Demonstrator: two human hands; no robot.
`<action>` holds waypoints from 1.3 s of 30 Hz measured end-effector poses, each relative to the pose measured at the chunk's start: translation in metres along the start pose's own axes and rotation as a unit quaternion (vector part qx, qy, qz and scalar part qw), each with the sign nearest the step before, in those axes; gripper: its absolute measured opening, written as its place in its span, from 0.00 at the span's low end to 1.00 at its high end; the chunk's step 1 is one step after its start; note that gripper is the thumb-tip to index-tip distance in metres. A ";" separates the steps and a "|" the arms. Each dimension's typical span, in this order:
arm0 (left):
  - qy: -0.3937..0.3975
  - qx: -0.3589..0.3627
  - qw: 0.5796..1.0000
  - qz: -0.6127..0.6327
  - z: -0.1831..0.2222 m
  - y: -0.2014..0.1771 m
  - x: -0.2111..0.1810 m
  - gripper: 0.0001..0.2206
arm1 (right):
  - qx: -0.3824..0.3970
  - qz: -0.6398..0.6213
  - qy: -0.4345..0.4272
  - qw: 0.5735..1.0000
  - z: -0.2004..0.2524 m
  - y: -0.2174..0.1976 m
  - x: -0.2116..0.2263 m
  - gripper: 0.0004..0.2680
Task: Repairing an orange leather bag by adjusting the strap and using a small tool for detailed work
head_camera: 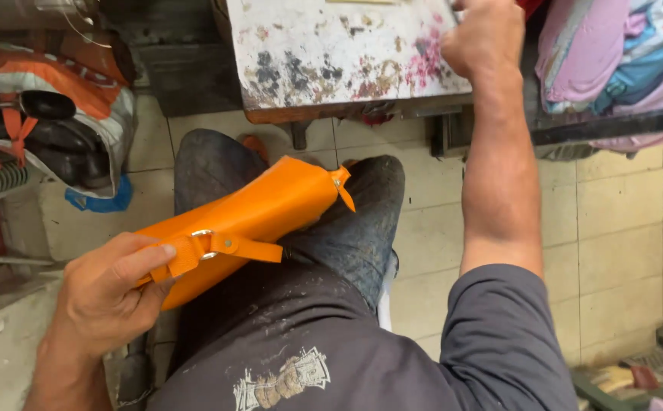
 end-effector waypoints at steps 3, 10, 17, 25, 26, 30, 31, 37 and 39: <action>-0.003 0.026 0.999 -0.020 0.012 0.002 0.013 0.24 | -0.124 -0.289 0.109 0.943 0.078 -0.018 -0.044 0.06; -0.007 0.051 0.994 -0.099 0.024 0.021 0.044 0.20 | 0.023 -0.849 0.409 0.335 0.197 0.121 -0.026 0.04; -0.007 0.036 0.995 -0.096 0.029 0.031 0.052 0.17 | -0.035 -0.875 0.402 0.269 0.192 0.155 -0.039 0.04; -0.030 0.023 0.998 -0.054 0.031 0.023 0.063 0.17 | -0.019 -0.863 0.415 0.288 0.285 0.131 -0.058 0.03; -0.031 0.028 0.998 -0.050 0.032 0.023 0.064 0.17 | -0.021 -0.860 0.421 0.288 0.289 0.113 -0.057 0.03; -0.033 0.029 0.998 -0.043 0.032 0.024 0.066 0.16 | -0.036 -0.540 0.423 0.727 0.270 0.027 -0.081 0.02; -0.030 0.029 0.998 -0.045 0.029 0.026 0.066 0.16 | -0.086 -0.353 0.321 0.875 0.253 -0.007 -0.076 0.03; -0.024 0.029 0.998 -0.059 0.022 0.029 0.058 0.16 | 0.214 -0.070 0.281 0.933 0.185 0.028 -0.048 0.13; -0.029 0.012 0.998 -0.062 0.025 0.029 0.062 0.16 | 0.069 -0.116 0.212 0.968 0.168 0.001 -0.027 0.09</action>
Point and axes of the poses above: each hand's wrist, its own z-axis away from the middle knuckle, its own y-axis out of the palm, x = y × z, the point moved 9 cm from there along -z, towards the middle knuckle, and after that the axes turned 12 degrees about y, right-handed, at the moved point
